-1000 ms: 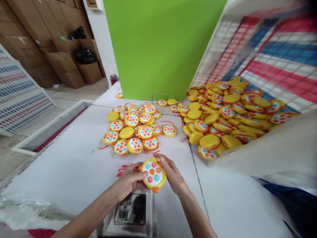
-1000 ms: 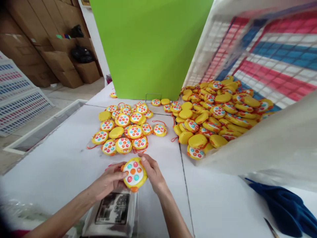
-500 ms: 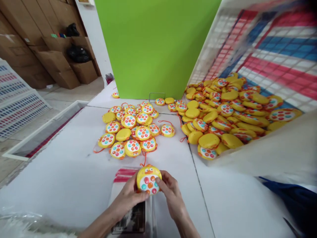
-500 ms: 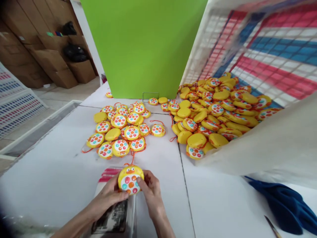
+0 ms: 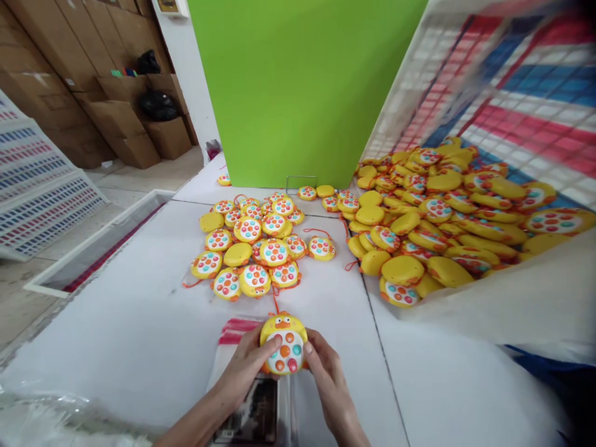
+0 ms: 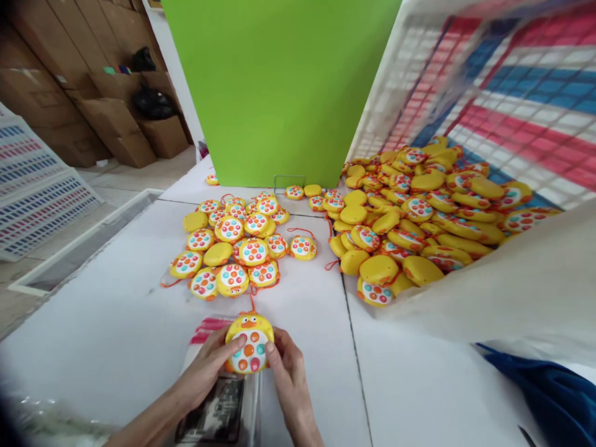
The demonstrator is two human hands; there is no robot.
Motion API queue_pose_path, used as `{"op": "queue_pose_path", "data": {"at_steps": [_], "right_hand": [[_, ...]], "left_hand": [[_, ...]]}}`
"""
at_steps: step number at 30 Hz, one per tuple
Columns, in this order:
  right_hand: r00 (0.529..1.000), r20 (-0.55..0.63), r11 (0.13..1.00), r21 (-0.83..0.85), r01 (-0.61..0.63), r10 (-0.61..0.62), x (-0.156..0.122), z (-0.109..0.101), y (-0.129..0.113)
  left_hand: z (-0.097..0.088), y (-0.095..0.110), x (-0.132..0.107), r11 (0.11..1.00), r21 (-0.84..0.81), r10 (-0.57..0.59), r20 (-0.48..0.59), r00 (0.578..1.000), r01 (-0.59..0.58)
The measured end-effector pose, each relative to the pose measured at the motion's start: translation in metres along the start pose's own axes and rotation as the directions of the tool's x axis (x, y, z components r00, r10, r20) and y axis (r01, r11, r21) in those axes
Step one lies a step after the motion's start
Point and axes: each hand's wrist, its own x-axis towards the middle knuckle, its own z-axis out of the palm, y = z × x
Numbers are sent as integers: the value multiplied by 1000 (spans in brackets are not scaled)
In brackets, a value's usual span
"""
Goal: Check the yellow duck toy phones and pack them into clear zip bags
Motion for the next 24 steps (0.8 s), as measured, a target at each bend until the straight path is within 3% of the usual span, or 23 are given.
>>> {"op": "queue_pose_path", "data": {"at_steps": [5, 8, 13, 18, 22, 24], "right_hand": [[998, -55, 996, -92, 14, -19, 2, 0, 11], [997, -58, 989, -141, 35, -43, 1, 5, 16], [996, -80, 998, -51, 41, -45, -1, 9, 39], [983, -159, 982, -178, 57, -86, 19, -23, 53], [965, -164, 907, -403, 124, -205, 58, -65, 29], [948, -105, 798, -573, 189, -300, 89, -84, 8]], "left_hand": [[4, -4, 1, 996, 42, 75, 125, 989, -81], [4, -12, 2, 986, 64, 147, 102, 984, -154], [-6, -12, 4, 975, 119, 182, 52, 982, -187], [-15, 30, 39, 973, 80, 229, -171, 958, -218], [-20, 75, 80, 932, -22, 349, -214, 913, -361], [-25, 86, 95, 913, -31, 391, -211, 896, -406]]}}
